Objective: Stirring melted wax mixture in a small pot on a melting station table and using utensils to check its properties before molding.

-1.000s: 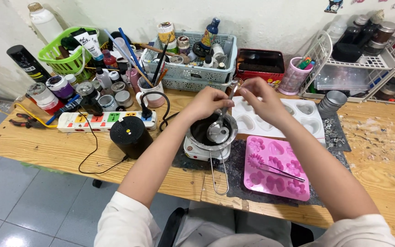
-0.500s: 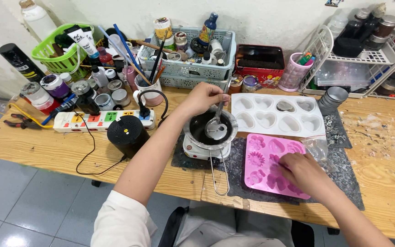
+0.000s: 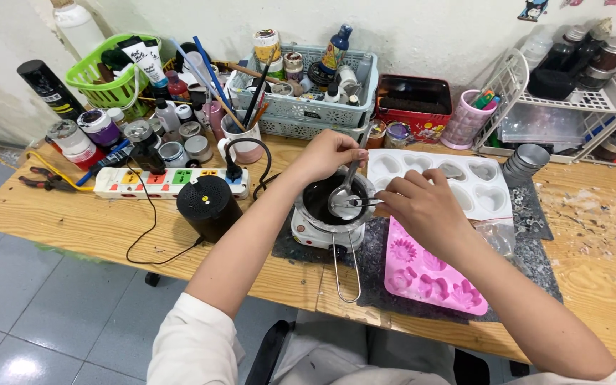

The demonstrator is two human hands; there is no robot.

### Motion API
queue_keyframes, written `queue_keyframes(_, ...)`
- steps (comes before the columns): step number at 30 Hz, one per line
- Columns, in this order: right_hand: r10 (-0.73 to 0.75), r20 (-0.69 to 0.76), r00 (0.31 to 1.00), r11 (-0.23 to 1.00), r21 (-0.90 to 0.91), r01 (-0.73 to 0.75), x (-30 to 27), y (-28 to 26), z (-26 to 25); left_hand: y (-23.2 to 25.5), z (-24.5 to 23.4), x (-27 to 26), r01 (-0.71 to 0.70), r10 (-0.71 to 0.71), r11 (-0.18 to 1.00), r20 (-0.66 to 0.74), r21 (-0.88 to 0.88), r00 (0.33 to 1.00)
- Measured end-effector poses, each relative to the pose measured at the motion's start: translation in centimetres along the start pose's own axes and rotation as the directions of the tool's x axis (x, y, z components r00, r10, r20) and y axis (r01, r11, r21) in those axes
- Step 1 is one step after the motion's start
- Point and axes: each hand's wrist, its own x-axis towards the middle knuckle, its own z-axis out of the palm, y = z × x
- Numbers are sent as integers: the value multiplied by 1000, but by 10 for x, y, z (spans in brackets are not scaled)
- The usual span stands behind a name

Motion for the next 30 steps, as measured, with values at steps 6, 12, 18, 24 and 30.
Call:
queue_keyframes(6,-40,78,996,999,14,39,13,-3,7,0,0,1,-18,18,1000,-1,-8,1000)
queue_keyframes(12,9,51,999,996,83,-13,15,0,11,2,-3,-8,-17,19,997,-24,81,1000)
queue_keyframes(18,118,-40,992,984,137,-112,-3,10,15,22,-8,-29,-4,23,969,-75,249,997)
queue_keyframes(24,203,-61,977,966,175,-190,-25,22,4,13,-12,-32,-68,117,913,-100,402,988)
queue_keyframes(30,301,-64,952,942,177,-286,-62,35,-15,29,-11,-41,73,14,829,-151,554,988)
